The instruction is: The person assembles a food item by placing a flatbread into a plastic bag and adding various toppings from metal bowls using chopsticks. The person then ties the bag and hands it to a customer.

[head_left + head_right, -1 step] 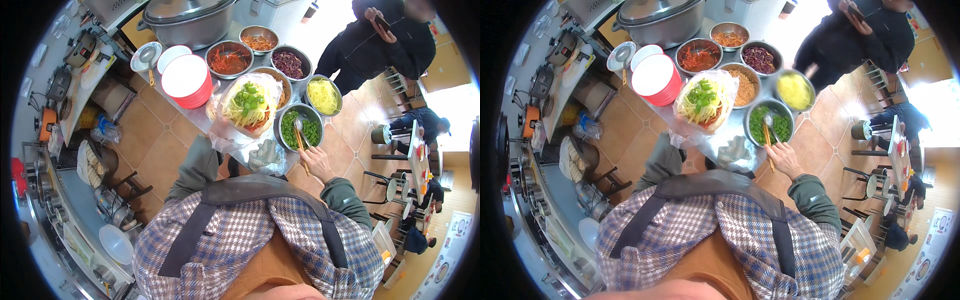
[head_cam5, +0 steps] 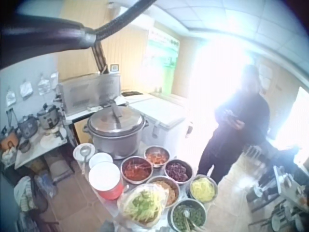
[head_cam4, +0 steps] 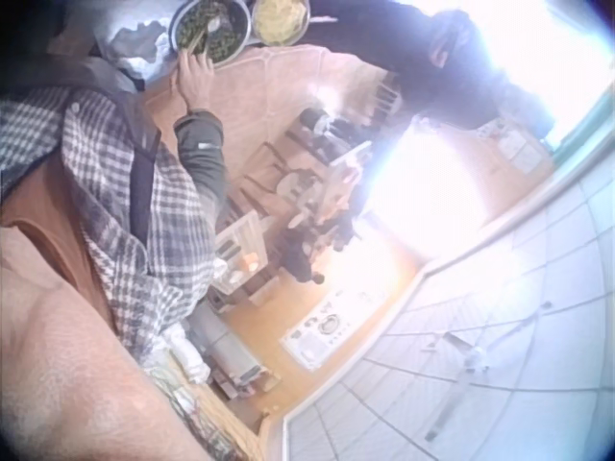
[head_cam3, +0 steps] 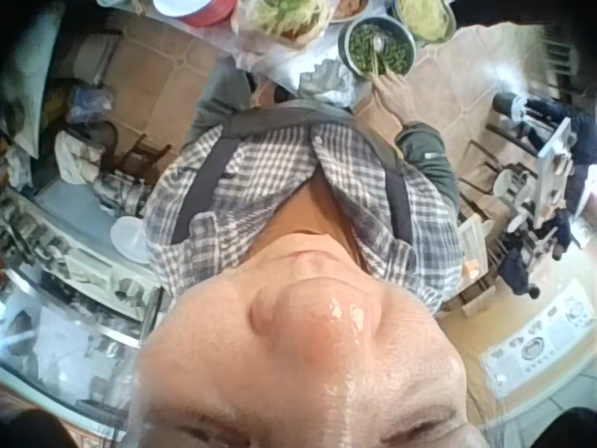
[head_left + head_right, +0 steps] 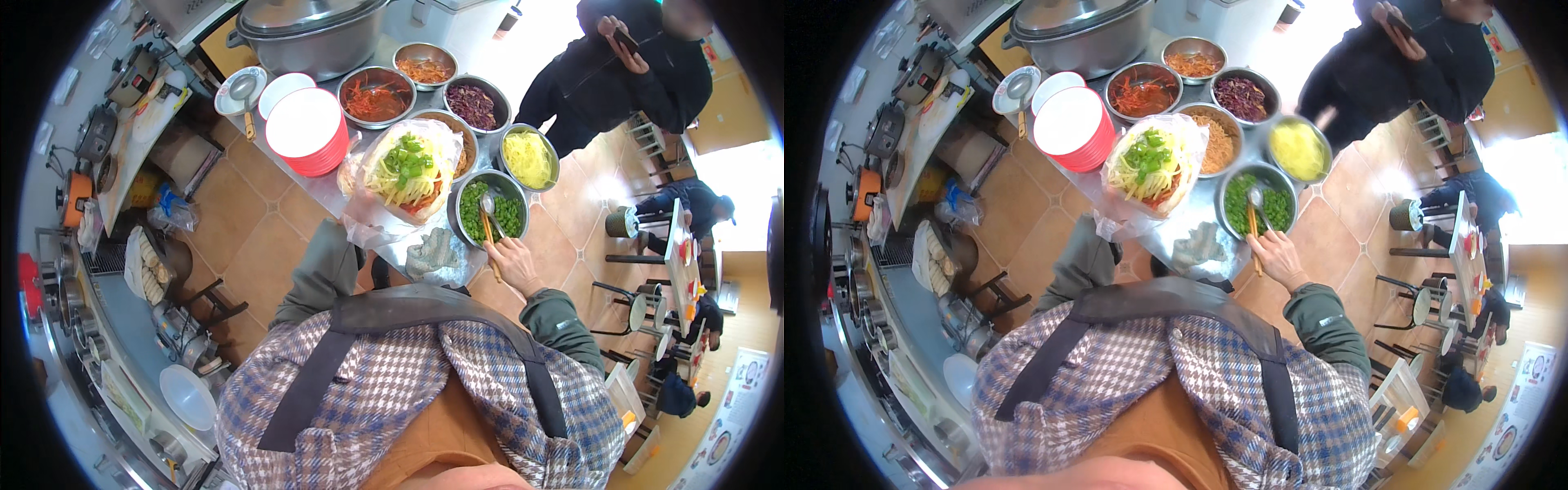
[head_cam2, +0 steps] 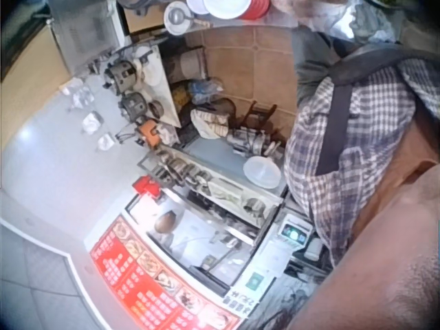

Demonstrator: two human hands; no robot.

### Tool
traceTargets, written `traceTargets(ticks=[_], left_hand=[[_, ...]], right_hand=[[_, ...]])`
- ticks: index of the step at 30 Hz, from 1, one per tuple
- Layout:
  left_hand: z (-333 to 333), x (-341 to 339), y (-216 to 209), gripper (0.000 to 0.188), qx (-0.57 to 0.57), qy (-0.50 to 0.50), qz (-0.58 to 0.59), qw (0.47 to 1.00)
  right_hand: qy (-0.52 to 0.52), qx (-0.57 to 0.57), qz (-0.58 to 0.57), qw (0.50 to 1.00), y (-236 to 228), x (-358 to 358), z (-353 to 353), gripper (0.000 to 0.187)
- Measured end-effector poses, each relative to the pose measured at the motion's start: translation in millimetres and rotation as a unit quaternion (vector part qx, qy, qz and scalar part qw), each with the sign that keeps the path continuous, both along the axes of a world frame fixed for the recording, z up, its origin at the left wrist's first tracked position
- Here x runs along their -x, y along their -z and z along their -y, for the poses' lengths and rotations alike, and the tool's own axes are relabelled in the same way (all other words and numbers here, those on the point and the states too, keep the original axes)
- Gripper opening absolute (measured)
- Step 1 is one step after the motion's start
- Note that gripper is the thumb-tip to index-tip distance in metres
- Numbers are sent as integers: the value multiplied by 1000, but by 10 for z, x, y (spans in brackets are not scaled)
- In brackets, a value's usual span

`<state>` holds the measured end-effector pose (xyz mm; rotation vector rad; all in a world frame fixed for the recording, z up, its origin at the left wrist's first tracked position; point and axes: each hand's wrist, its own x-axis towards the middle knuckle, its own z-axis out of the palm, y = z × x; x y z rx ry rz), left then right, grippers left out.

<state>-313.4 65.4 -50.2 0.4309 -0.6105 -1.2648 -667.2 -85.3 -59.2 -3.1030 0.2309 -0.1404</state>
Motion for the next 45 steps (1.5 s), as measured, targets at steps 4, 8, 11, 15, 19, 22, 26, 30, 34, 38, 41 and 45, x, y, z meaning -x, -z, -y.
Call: traceTargets(ticks=[4, 8, 11, 15, 19, 22, 26, 30, 34, 38, 41, 45], left_hand=[[-42, -23, -49, 100, 6, -29, 2, 1000], [-84, 43, -127, 99, 12, -60, -4, 998], [-158, 127, -206, 98, 17, -83, -7, 996], [-365, 201, -317, 97, 27, -122, -8, 992], [-679, 272, -402, 96, 45, -171, -20, 984], [-850, 282, -487, 95, 65, -201, -24, 977], [-901, 171, -589, 94, 105, -213, -34, 971], [-903, -183, -552, 96, 136, -136, -79, 978], [-895, -682, -336, 104, 83, -164, -94, 978], [-939, -1239, -113, 105, 44, -151, -77, 985], [-942, -1657, -66, 105, -7, -149, -35, 988], [-906, -2095, -163, 105, -17, -142, 29, 989]], right_hand=[[62, 35, -126, 989, -116, -265, 35, 46], [99, -394, 140, 903, -637, -1002, 97, 34], [88, -797, 146, 579, -1002, -1734, 137, 39], [148, -719, 84, 674, -1295, -2230, 259, 29], [-10, -840, 41, 541, -1446, -2419, 261, 22], [3, -571, 95, 816, -1451, -2687, 93, 27], [-72, -547, -26, 833, -1502, -3046, -88, 23], [-27, -645, 29, 763, -1816, -3317, -219, 14], [-107, -605, 119, 780, -2037, -3414, -743, 14], [-272, -124, 161, 941, -1935, -3578, -1526, 50], [-215, 99, 224, 945, -1783, -4001, -1855, 49], [-151, -61, 418, 894, -1875, -4313, -1565, 24]])
